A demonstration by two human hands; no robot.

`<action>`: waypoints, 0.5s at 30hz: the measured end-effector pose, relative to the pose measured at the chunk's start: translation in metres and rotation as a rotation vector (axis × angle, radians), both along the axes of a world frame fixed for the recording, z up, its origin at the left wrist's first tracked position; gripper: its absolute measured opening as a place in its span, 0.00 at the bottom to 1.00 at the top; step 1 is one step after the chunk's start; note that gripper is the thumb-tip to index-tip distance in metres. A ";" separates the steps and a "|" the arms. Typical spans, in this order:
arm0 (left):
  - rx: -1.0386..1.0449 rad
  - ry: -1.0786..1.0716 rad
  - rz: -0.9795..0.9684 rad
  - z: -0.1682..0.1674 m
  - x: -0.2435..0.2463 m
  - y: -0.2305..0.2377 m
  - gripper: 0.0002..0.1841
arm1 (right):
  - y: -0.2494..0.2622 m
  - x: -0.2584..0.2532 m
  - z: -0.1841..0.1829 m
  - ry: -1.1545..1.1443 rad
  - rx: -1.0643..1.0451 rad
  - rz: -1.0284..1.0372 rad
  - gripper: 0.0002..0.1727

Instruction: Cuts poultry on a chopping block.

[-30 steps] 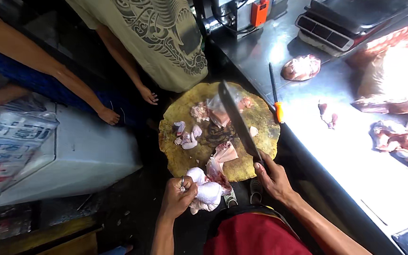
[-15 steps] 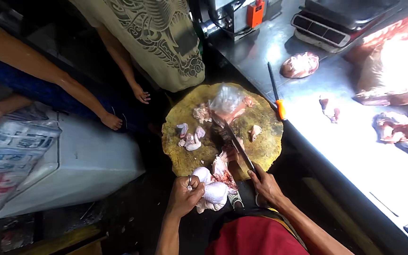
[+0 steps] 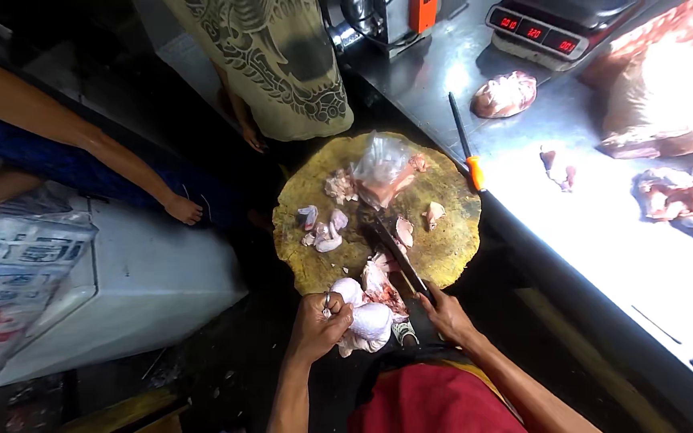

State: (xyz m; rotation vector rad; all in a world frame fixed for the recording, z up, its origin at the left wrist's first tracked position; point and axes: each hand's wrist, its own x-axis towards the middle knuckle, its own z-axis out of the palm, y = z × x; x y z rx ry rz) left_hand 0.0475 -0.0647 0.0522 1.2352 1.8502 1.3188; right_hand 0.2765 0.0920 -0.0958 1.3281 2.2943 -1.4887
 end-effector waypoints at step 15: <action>-0.008 -0.072 0.065 0.000 -0.001 0.009 0.20 | -0.012 0.012 0.000 -0.001 0.057 0.172 0.31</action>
